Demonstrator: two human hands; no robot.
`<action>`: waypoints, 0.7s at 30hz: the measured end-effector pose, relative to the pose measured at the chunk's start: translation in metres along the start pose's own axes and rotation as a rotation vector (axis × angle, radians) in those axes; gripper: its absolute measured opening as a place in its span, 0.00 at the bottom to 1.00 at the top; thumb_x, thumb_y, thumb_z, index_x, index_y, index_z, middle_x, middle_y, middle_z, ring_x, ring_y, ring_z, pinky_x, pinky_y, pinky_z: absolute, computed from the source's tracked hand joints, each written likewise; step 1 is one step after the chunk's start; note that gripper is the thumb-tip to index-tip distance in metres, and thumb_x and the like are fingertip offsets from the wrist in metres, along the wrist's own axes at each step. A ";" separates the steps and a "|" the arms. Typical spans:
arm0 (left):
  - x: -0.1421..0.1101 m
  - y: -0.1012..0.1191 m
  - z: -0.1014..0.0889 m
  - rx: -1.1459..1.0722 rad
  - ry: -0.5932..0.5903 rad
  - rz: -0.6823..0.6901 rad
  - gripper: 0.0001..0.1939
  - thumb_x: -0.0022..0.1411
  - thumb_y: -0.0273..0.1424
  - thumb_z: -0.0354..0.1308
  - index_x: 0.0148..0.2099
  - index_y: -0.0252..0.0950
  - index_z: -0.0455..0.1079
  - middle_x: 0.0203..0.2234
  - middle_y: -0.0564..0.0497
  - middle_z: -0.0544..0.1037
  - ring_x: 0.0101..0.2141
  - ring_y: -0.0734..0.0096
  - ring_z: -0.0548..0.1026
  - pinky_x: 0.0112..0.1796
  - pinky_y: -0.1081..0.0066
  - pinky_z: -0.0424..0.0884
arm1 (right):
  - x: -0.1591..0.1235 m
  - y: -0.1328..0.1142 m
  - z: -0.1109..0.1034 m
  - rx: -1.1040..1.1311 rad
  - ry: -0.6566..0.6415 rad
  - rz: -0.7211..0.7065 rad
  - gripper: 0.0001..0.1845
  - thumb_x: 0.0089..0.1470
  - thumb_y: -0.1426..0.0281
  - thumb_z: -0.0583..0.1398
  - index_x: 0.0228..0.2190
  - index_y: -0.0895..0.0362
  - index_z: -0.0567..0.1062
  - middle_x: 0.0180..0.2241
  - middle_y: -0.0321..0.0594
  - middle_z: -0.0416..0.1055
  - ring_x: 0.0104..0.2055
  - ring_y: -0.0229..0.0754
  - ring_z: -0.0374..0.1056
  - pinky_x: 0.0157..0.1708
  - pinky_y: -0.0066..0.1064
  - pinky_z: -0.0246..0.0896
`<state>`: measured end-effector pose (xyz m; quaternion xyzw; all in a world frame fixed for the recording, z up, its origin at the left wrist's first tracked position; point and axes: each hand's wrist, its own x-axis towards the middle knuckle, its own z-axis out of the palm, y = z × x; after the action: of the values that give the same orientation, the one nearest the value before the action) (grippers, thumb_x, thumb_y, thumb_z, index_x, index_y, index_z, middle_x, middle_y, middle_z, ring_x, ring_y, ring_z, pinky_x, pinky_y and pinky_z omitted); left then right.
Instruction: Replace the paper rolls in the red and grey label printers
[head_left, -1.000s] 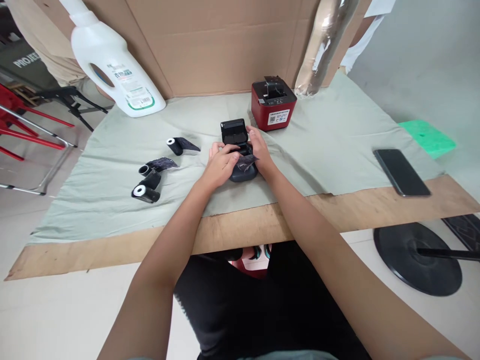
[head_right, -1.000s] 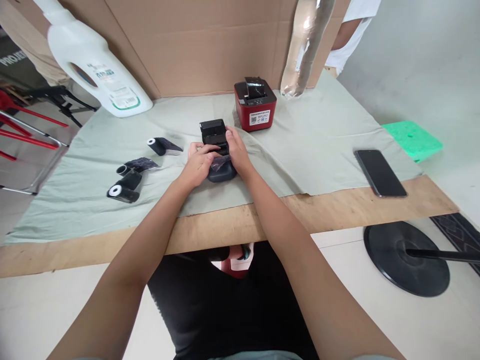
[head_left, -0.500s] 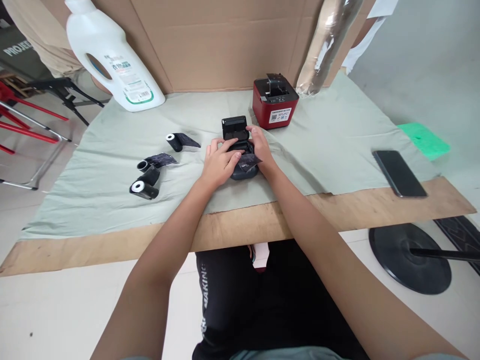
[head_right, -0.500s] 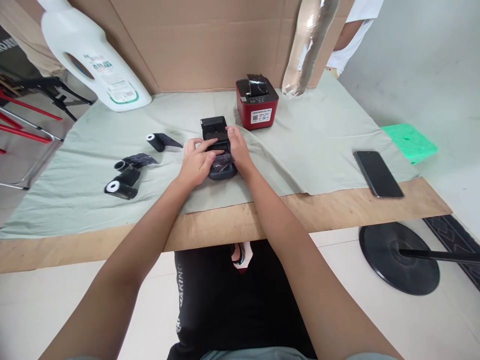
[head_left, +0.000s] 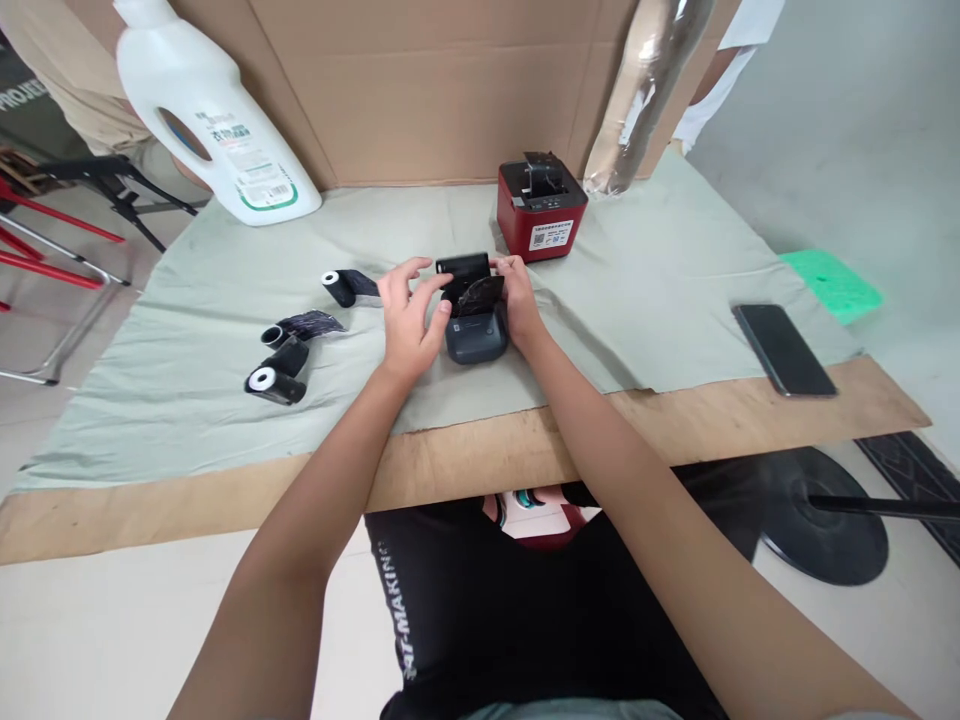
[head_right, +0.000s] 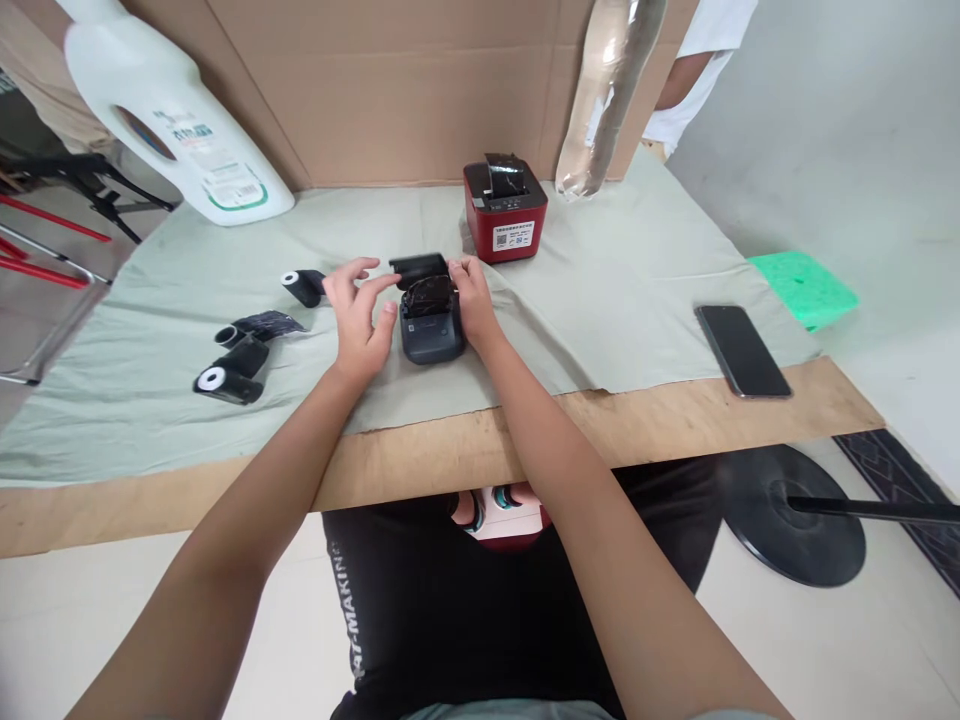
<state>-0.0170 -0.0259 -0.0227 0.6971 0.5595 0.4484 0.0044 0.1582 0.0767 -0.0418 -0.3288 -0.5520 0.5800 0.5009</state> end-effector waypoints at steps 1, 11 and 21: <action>-0.001 -0.001 -0.001 0.000 0.032 -0.019 0.34 0.76 0.58 0.41 0.64 0.44 0.74 0.67 0.39 0.67 0.68 0.43 0.62 0.68 0.45 0.58 | 0.001 0.001 -0.001 0.021 0.021 -0.004 0.24 0.60 0.41 0.58 0.37 0.48 0.64 0.48 0.41 0.75 0.55 0.49 0.72 0.61 0.47 0.69; 0.011 -0.030 0.015 -0.405 -0.272 -0.358 0.27 0.67 0.43 0.59 0.65 0.40 0.71 0.59 0.41 0.78 0.62 0.52 0.74 0.61 0.53 0.72 | 0.002 -0.003 -0.013 0.015 -0.127 0.050 0.22 0.46 0.63 0.72 0.33 0.48 0.63 0.38 0.33 0.76 0.48 0.45 0.72 0.58 0.41 0.69; 0.018 -0.040 0.011 -0.660 -0.324 -0.486 0.36 0.57 0.36 0.67 0.68 0.44 0.68 0.57 0.43 0.81 0.58 0.54 0.78 0.64 0.50 0.71 | 0.010 -0.001 -0.027 0.201 -0.351 0.128 0.23 0.35 0.75 0.69 0.36 0.50 0.72 0.39 0.33 0.77 0.49 0.46 0.72 0.59 0.41 0.68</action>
<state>-0.0415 0.0086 -0.0376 0.5677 0.5260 0.4741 0.4197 0.1811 0.0940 -0.0437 -0.2057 -0.5480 0.7111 0.3894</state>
